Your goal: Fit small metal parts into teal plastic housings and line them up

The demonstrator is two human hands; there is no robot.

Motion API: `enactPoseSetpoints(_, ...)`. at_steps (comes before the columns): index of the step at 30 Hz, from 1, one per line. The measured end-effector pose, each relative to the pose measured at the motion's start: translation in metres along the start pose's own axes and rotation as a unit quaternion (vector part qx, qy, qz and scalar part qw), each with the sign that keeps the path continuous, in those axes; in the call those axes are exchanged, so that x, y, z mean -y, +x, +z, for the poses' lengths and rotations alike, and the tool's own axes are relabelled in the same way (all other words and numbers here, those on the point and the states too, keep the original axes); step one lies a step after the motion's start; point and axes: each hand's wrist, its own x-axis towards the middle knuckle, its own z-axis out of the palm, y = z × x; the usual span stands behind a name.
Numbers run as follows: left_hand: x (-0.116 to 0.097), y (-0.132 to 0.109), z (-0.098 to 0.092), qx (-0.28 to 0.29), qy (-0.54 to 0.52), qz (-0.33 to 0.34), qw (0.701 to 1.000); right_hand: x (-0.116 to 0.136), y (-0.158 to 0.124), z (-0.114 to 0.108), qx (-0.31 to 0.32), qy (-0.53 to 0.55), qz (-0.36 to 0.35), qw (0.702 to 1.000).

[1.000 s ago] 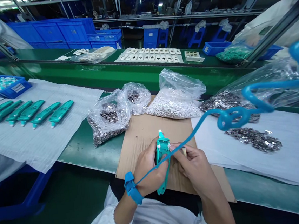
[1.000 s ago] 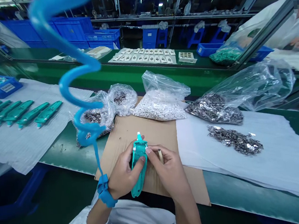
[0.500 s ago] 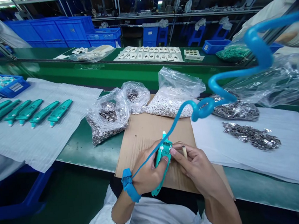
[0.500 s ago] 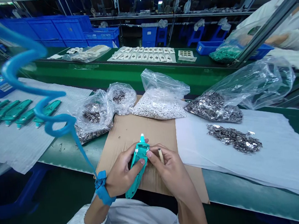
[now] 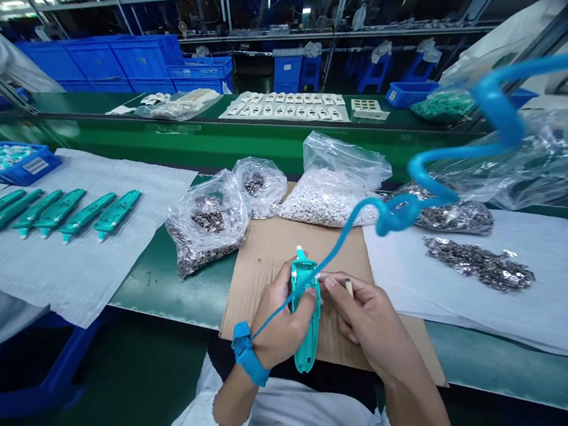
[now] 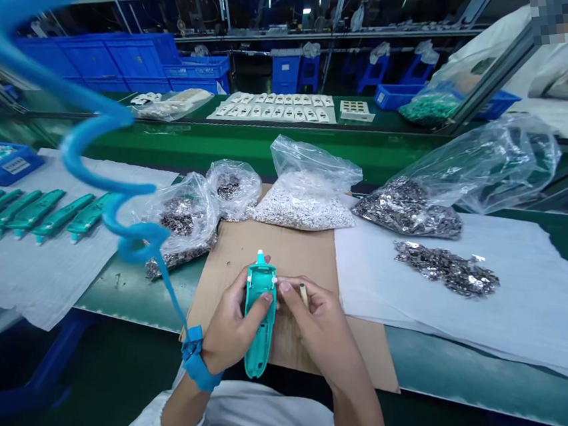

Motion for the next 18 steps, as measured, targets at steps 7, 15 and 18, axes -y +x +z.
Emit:
enactPoseSetpoints(7,0.002,0.001,0.0,-0.014,0.026,-0.01,1.0,-0.008,0.002,0.003,0.004,0.018,0.005,1.0)
enactPoseSetpoints(15,0.002,-0.001,0.007,-0.016,-0.022,-0.052,0.998,0.003,0.0,0.003,-0.015,0.028,0.01,0.999)
enactPoseSetpoints(18,0.001,0.0,0.009,-0.061,0.012,-0.052,0.997,0.002,0.001,0.005,-0.045,-0.007,-0.034,0.998)
